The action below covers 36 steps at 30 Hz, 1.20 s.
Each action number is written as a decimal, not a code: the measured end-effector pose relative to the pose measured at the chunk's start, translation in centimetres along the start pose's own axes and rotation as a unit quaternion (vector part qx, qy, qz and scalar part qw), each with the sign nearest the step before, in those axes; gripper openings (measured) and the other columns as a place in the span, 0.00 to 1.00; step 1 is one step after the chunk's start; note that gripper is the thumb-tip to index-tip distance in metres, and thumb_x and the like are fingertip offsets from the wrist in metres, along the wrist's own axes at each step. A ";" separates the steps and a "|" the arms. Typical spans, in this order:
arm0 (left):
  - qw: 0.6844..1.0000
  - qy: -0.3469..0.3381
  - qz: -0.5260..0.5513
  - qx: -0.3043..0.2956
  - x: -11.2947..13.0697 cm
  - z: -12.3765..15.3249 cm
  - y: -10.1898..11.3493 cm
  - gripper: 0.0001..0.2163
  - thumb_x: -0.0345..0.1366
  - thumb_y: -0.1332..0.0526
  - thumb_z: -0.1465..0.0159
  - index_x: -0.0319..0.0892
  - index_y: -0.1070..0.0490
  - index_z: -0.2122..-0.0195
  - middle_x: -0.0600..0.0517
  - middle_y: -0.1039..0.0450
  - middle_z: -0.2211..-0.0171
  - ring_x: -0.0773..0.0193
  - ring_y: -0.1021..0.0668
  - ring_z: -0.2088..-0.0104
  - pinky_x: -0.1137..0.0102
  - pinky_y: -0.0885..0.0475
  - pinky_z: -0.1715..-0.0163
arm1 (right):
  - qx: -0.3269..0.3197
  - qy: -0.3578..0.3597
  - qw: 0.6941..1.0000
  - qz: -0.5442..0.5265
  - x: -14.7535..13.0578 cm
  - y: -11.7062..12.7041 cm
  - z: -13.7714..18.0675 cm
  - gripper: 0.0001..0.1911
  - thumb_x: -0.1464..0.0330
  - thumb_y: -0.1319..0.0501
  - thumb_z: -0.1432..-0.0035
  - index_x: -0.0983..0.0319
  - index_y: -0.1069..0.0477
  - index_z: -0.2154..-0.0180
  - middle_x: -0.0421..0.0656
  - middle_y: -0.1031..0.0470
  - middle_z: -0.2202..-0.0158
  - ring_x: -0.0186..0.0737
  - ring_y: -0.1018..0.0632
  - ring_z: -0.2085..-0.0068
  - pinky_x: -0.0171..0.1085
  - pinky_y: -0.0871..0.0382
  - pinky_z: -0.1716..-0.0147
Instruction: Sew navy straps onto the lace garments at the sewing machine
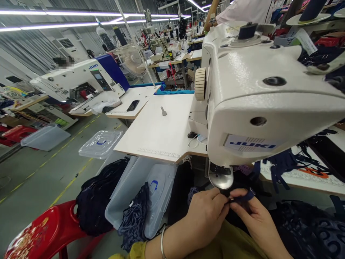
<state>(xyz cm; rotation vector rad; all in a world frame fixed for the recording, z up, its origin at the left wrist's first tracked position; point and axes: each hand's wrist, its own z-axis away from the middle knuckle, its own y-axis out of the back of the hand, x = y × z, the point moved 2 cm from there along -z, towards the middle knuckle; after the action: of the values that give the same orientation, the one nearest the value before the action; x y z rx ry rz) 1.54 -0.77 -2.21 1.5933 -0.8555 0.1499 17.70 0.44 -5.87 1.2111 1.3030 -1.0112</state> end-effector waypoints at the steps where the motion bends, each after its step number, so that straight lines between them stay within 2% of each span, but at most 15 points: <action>1: 0.999 -0.022 -0.023 0.013 0.3 0.0 0.2 0.08 0.32 0.46 0.32 0.41 0.31 0.68 0.53 0.31 0.72 0.66 0.27 0.73 0.73 0.36 0.75 | 0.014 0.025 1.000 -0.005 -0.2 0.0 0.0 0.03 0.67 0.33 0.45 0.56 0.24 0.66 0.42 0.22 0.68 0.40 0.20 0.66 0.32 0.23 0.68; 3: 0.996 -0.050 -0.060 0.038 0.9 0.0 0.6 0.08 0.32 0.48 0.30 0.42 0.32 0.65 0.53 0.30 0.72 0.66 0.28 0.74 0.72 0.36 0.75 | 0.046 0.087 0.995 -0.016 -0.5 -0.1 0.0 0.03 0.70 0.34 0.45 0.56 0.25 0.71 0.41 0.23 0.68 0.40 0.20 0.66 0.33 0.23 0.68; 7: 0.991 -0.069 -0.098 0.065 1.5 0.1 1.0 0.07 0.34 0.49 0.29 0.42 0.32 0.61 0.54 0.31 0.71 0.64 0.28 0.73 0.69 0.36 0.75 | 0.059 0.162 0.985 -0.024 -0.8 -0.2 0.4 0.08 0.75 0.35 0.45 0.55 0.24 0.68 0.40 0.23 0.69 0.40 0.21 0.66 0.35 0.23 0.67; 12: 0.989 -0.083 -0.117 0.046 1.6 0.2 1.1 0.06 0.33 0.49 0.29 0.41 0.33 0.57 0.54 0.32 0.71 0.63 0.28 0.72 0.68 0.36 0.74 | 0.051 0.193 0.980 -0.008 -1.1 0.0 0.5 0.08 0.75 0.36 0.44 0.55 0.25 0.68 0.39 0.22 0.68 0.39 0.21 0.66 0.34 0.23 0.66; 17: 0.990 -0.079 -0.112 0.020 1.6 0.2 1.6 0.08 0.33 0.50 0.29 0.40 0.34 0.54 0.53 0.32 0.69 0.63 0.28 0.71 0.68 0.34 0.73 | 0.059 0.207 0.976 0.023 -2.3 -0.1 -0.1 0.05 0.71 0.35 0.43 0.56 0.25 0.70 0.38 0.22 0.72 0.38 0.21 0.71 0.32 0.23 0.71; 19: 0.992 -0.074 -0.102 0.007 1.6 0.2 1.9 0.08 0.33 0.51 0.28 0.41 0.34 0.53 0.53 0.32 0.68 0.62 0.28 0.70 0.67 0.33 0.71 | 0.069 0.199 0.977 0.032 -2.5 -0.1 -0.2 0.07 0.67 0.36 0.41 0.55 0.25 0.73 0.39 0.22 0.74 0.38 0.21 0.73 0.34 0.22 0.73; 23: 0.994 -0.069 -0.086 -0.003 1.4 0.1 2.0 0.09 0.35 0.51 0.28 0.41 0.36 0.50 0.52 0.30 0.66 0.62 0.27 0.68 0.67 0.31 0.68 | 0.052 0.127 0.989 0.055 -1.9 -0.1 -0.1 0.14 0.59 0.37 0.42 0.55 0.26 0.77 0.40 0.23 0.76 0.42 0.21 0.75 0.38 0.22 0.77; 27: 0.996 -0.074 -0.054 0.016 1.0 -0.1 1.7 0.09 0.36 0.51 0.28 0.42 0.33 0.57 0.52 0.29 0.68 0.63 0.26 0.70 0.69 0.32 0.71 | 0.023 0.096 0.993 0.065 -1.3 0.0 0.0 0.09 0.62 0.37 0.42 0.54 0.24 0.74 0.41 0.22 0.74 0.43 0.21 0.75 0.38 0.22 0.78; 31: 1.000 -0.016 0.018 0.005 0.7 -0.7 1.6 0.07 0.38 0.43 0.31 0.42 0.30 0.64 0.53 0.29 0.70 0.65 0.25 0.71 0.72 0.32 0.73 | 0.014 0.109 0.992 0.067 -2.0 0.4 -0.4 0.06 0.65 0.36 0.43 0.55 0.25 0.73 0.40 0.21 0.71 0.42 0.19 0.69 0.34 0.21 0.71; 34: 0.999 0.021 0.037 -0.010 0.5 -1.4 2.1 0.05 0.38 0.38 0.35 0.42 0.29 0.64 0.54 0.29 0.69 0.65 0.25 0.71 0.73 0.30 0.72 | 0.012 0.061 0.991 0.115 -2.6 0.6 -1.4 0.04 0.65 0.38 0.42 0.55 0.25 0.68 0.39 0.20 0.68 0.39 0.19 0.67 0.29 0.23 0.69; 36: 0.999 0.032 0.025 0.005 0.3 -2.1 2.8 0.06 0.38 0.36 0.36 0.42 0.29 0.62 0.54 0.29 0.67 0.65 0.25 0.69 0.73 0.29 0.71 | 0.006 0.026 0.988 0.150 -2.8 0.6 -2.3 0.06 0.62 0.39 0.40 0.54 0.25 0.65 0.39 0.20 0.66 0.39 0.19 0.66 0.29 0.24 0.69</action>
<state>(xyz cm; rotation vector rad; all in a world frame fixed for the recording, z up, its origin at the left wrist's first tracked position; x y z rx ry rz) 0.88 1.12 0.65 1.5689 -0.8463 0.2398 17.82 2.53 -2.85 1.4023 1.1124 -0.7747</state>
